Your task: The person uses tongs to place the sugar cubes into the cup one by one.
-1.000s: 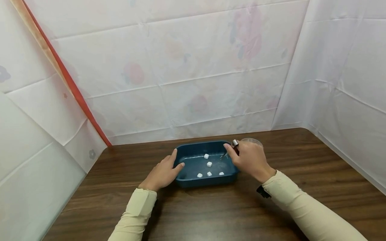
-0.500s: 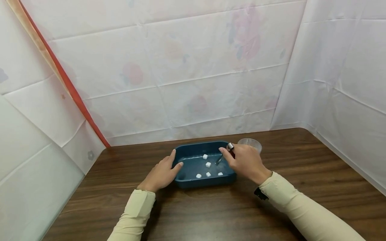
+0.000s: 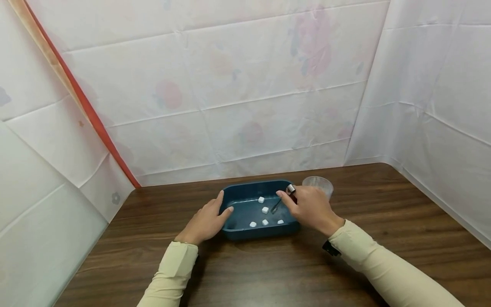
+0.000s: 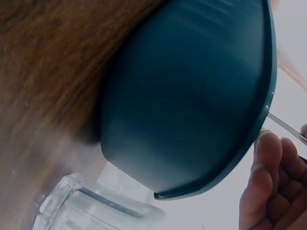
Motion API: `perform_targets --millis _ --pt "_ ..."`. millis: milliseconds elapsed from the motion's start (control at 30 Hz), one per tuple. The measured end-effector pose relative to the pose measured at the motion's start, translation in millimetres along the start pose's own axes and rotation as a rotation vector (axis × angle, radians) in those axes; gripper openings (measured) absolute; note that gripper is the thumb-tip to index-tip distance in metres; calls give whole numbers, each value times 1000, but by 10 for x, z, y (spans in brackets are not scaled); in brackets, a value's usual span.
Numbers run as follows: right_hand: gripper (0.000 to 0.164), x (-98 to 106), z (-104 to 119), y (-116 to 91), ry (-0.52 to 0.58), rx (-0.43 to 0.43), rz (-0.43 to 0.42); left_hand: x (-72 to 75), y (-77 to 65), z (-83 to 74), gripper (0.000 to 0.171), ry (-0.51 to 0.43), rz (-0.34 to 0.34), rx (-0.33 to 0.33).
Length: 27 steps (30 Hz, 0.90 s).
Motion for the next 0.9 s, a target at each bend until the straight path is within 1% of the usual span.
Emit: perform_targets --millis 133,267,400,600,733,900 --pt "51 -47 0 -5 3 -23 35 -3 -6 0 76 -7 1 -1" --pt "51 -69 3 -13 14 -30 41 -2 -6 3 76 -9 1 -4" --pt "52 -92 14 -32 19 -16 29 -2 -8 0 77 -10 -5 -7" --pt "50 -152 50 -59 41 18 43 -22 -28 29 77 8 6 22" --pt "49 -140 47 -35 50 19 29 3 2 11 77 -3 -10 17" --pt "48 -147 52 -22 66 19 39 8 13 19 77 3 0 18"
Point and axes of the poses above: each hand's wrist, its own y-axis towards the middle knuckle, its own x-axis out of the back of the hand, z = x × y, the point moved 8 cm from there along y, towards the middle knuckle
